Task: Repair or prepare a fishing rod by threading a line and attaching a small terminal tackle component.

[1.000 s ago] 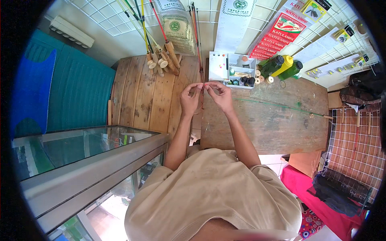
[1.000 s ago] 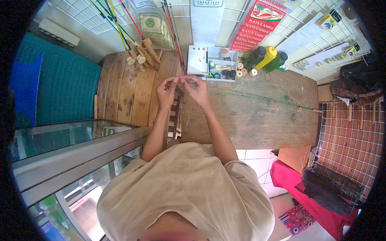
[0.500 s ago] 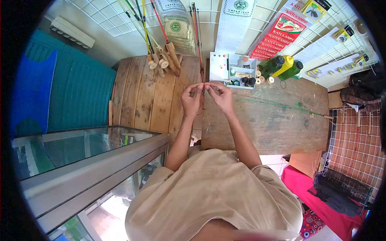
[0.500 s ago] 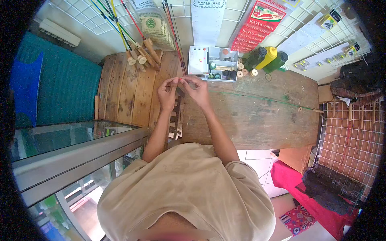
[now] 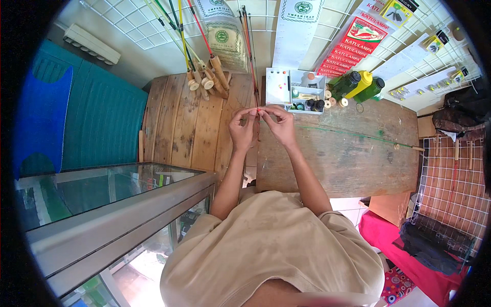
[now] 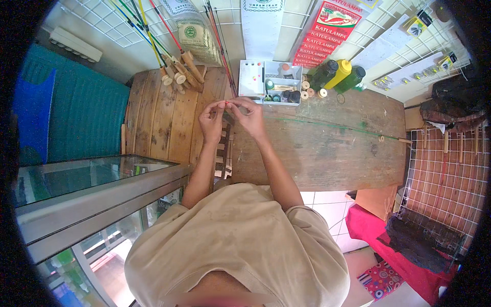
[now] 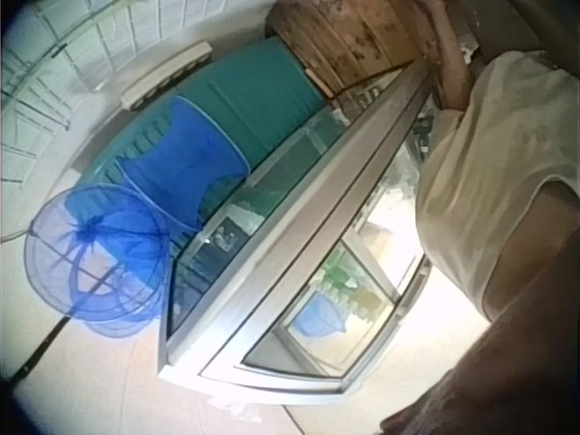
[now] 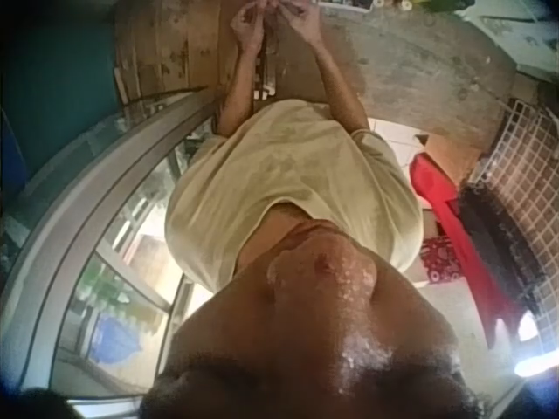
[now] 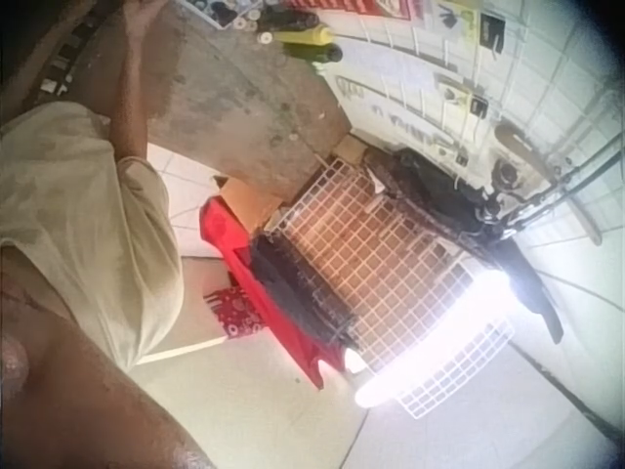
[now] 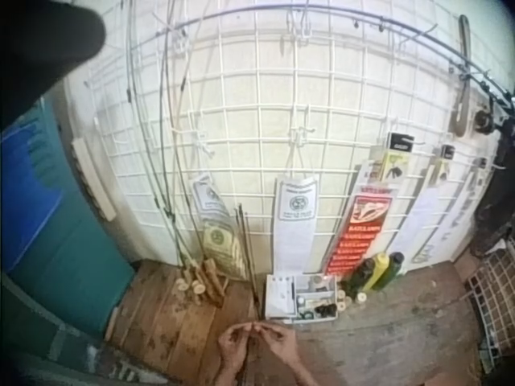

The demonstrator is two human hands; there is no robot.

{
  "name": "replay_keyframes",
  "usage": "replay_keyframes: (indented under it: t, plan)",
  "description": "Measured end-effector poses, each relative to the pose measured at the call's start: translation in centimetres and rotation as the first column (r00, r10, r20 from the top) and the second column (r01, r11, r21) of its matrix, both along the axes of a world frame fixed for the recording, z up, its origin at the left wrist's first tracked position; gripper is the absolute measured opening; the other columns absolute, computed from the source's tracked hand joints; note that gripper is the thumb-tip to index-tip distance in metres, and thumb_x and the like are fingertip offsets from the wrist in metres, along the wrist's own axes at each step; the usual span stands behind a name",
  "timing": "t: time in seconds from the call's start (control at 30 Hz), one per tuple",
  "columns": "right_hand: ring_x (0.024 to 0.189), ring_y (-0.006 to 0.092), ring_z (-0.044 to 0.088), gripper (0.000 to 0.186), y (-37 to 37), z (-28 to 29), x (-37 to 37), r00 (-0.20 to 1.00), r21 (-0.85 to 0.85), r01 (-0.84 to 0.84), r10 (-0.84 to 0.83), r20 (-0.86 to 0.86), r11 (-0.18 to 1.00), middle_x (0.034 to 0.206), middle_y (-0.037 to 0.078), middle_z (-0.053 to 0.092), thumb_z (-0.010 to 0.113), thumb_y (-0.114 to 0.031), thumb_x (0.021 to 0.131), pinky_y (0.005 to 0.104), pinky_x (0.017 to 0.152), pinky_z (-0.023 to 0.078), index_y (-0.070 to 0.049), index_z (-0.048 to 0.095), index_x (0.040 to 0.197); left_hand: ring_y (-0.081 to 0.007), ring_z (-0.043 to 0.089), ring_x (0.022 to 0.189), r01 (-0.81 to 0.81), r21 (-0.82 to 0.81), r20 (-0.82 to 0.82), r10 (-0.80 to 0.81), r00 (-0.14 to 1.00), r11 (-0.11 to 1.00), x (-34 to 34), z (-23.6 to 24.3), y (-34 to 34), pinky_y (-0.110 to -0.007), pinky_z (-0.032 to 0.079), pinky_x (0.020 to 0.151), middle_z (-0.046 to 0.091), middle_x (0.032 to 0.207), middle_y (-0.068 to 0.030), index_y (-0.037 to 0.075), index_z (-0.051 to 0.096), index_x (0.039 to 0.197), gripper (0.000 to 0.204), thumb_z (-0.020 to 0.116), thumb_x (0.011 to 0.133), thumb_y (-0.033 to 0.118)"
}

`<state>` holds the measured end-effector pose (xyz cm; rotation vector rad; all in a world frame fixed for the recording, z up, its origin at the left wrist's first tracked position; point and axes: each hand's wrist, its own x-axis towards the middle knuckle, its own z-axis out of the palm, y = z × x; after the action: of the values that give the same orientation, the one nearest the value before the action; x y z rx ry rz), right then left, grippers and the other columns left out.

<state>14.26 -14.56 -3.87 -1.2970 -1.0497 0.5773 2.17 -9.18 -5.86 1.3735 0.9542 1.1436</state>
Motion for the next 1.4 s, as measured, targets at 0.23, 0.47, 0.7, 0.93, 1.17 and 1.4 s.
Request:
replay_keyframes:
  t: [0.23,0.47,0.7,0.93,1.17,1.4]
  plan:
    - [0.086,0.0157,0.062,0.013,-0.1,0.1,0.0,0.999,0.007,-0.003,0.004,-0.038,1.0,0.091,0.009,0.069,0.068,-0.002,0.083,0.027,0.079,0.048,-0.001,0.072,0.095,-0.0188,0.057,0.098,-0.006,0.017,-0.008,0.006,1.0,1.0,0.1,-0.4,0.0,-0.031,0.043,0.089,0.066,0.096,-0.0067,0.005,0.071,0.091,0.019,0.07,0.086,0.023]
    - [0.087,0.0137,0.061,0.014,-0.3,0.1,0.0,1.0,-0.003,-0.012,0.012,-0.014,1.0,0.093,0.008,0.068,0.068,-0.001,0.084,0.0252,0.078,0.047,0.0,0.072,0.098,-0.0192,0.057,0.099,-0.005,0.014,0.029,0.004,1.0,1.0,0.0,-0.9,0.1,-0.031,0.043,0.09,0.065,0.095,-0.007,0.005,0.072,0.091,0.019,0.071,0.085,0.023]
    - [0.084,0.0187,0.065,0.013,-0.3,0.6,-0.2,0.998,-0.012,0.035,-0.034,0.044,0.999,0.089,0.011,0.07,0.069,-0.004,0.081,0.0292,0.078,0.049,-0.001,0.072,0.094,-0.0192,0.057,0.099,0.003,0.016,0.041,-0.003,0.999,1.0,0.0,-0.9,0.0,-0.031,0.043,0.089,0.064,0.096,-0.0073,0.005,0.072,0.092,0.017,0.071,0.085,0.021]
    - [0.087,0.0151,0.063,0.013,-0.2,0.3,-0.1,0.999,-0.005,0.01,-0.01,0.039,1.0,0.093,0.01,0.07,0.07,-0.004,0.083,0.0271,0.079,0.048,-0.001,0.073,0.095,-0.0189,0.057,0.099,-0.006,0.014,0.054,0.005,0.999,1.0,0.0,-0.8,-0.1,-0.031,0.043,0.089,0.065,0.096,-0.0069,0.005,0.071,0.091,0.015,0.07,0.085,0.019]
    - [0.088,0.015,0.062,0.013,-0.2,0.1,-0.1,1.0,-0.003,0.001,-0.001,0.012,1.0,0.094,0.009,0.069,0.069,-0.003,0.084,0.0268,0.079,0.048,0.001,0.072,0.096,-0.0184,0.057,0.097,-0.009,-0.029,0.065,0.011,0.998,1.0,0.1,-0.3,-0.3,-0.032,0.042,0.09,0.067,0.094,-0.0055,0.004,0.071,0.09,0.014,0.07,0.085,0.018]
    - [0.088,0.0152,0.062,0.013,-0.2,-0.2,-0.1,1.0,0.013,-0.005,0.005,-0.007,1.0,0.094,0.01,0.069,0.069,-0.003,0.084,0.0268,0.08,0.048,0.001,0.072,0.096,-0.0167,0.059,0.095,0.002,-0.014,0.062,-0.001,0.998,1.0,0.1,0.3,-0.4,-0.03,0.043,0.088,0.066,0.094,-0.0064,0.003,0.07,0.091,0.015,0.07,0.086,0.017]
